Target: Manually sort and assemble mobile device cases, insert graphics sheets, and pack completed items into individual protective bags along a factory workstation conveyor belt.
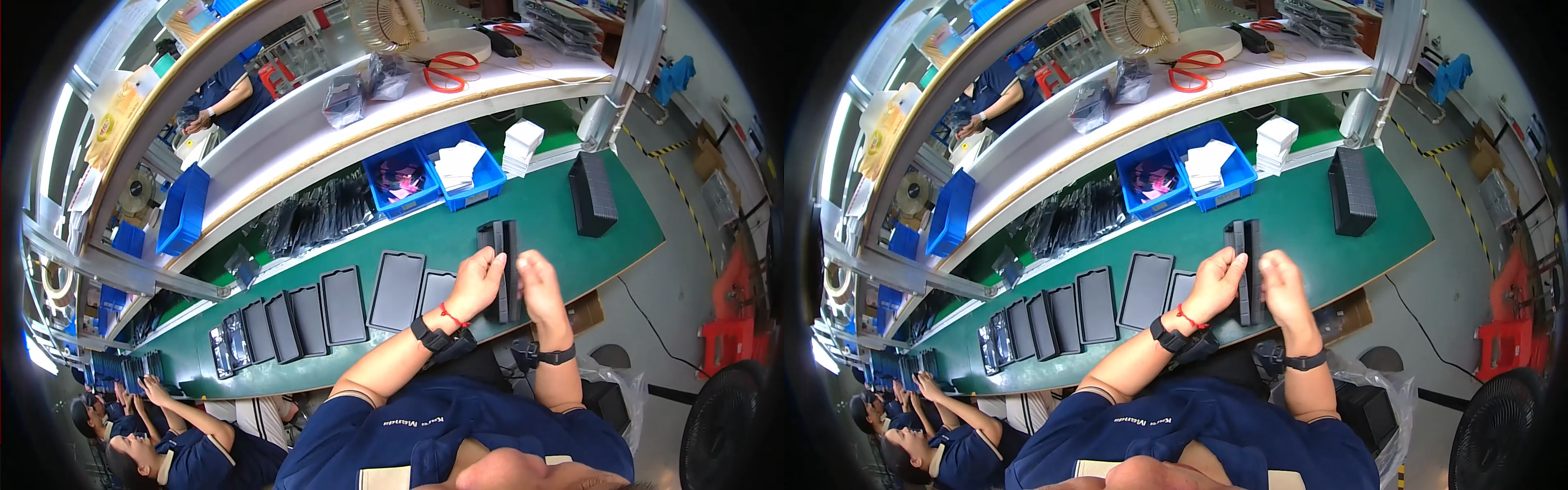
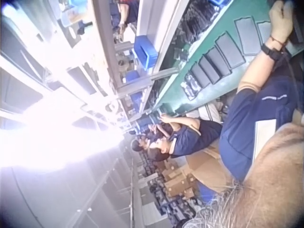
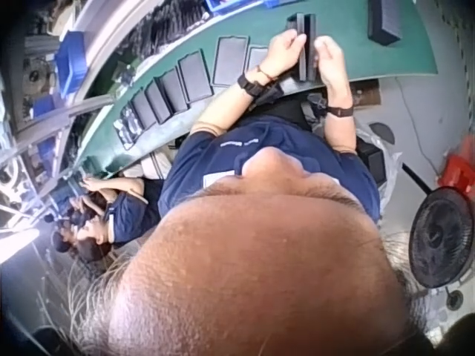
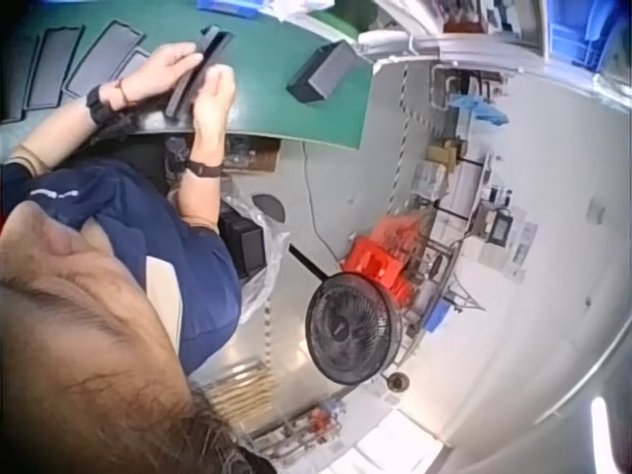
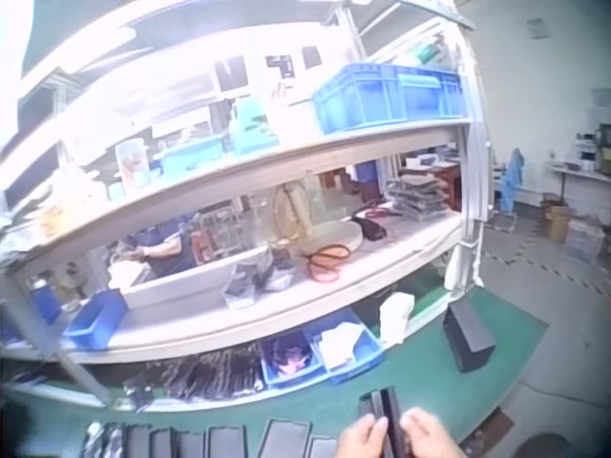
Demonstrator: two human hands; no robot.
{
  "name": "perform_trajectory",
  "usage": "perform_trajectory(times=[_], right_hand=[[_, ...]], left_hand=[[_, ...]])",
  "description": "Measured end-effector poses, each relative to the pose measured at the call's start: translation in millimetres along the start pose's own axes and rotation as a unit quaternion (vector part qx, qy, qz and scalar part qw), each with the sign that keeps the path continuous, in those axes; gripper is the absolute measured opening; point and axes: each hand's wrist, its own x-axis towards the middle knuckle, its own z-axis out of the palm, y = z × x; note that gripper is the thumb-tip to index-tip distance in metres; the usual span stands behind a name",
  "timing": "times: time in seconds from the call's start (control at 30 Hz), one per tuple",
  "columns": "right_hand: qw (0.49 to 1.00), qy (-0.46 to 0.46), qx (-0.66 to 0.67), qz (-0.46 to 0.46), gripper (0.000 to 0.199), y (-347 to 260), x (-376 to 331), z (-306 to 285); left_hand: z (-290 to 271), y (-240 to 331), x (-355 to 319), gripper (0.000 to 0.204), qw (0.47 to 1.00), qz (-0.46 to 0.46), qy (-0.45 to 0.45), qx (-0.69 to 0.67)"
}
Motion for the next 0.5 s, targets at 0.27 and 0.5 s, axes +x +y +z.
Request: perform_trajectory(times=[0.27, 0.5], right_hand=[[0.987, 0.105, 0.076, 0.096, 0.022, 37.2, 28.3, -130.8], [0.907, 0.156, -0.378, -0.1, 0.05, 13.7, 14.9, -79.1]], left_hand=[[5.3, 8.7, -9.1, 0.032, 0.95, -0.008, -0.278, 0.143], [-32.0, -12.4, -15.0, 0.064, 0.947, 0.088, -0.202, 0.234]])
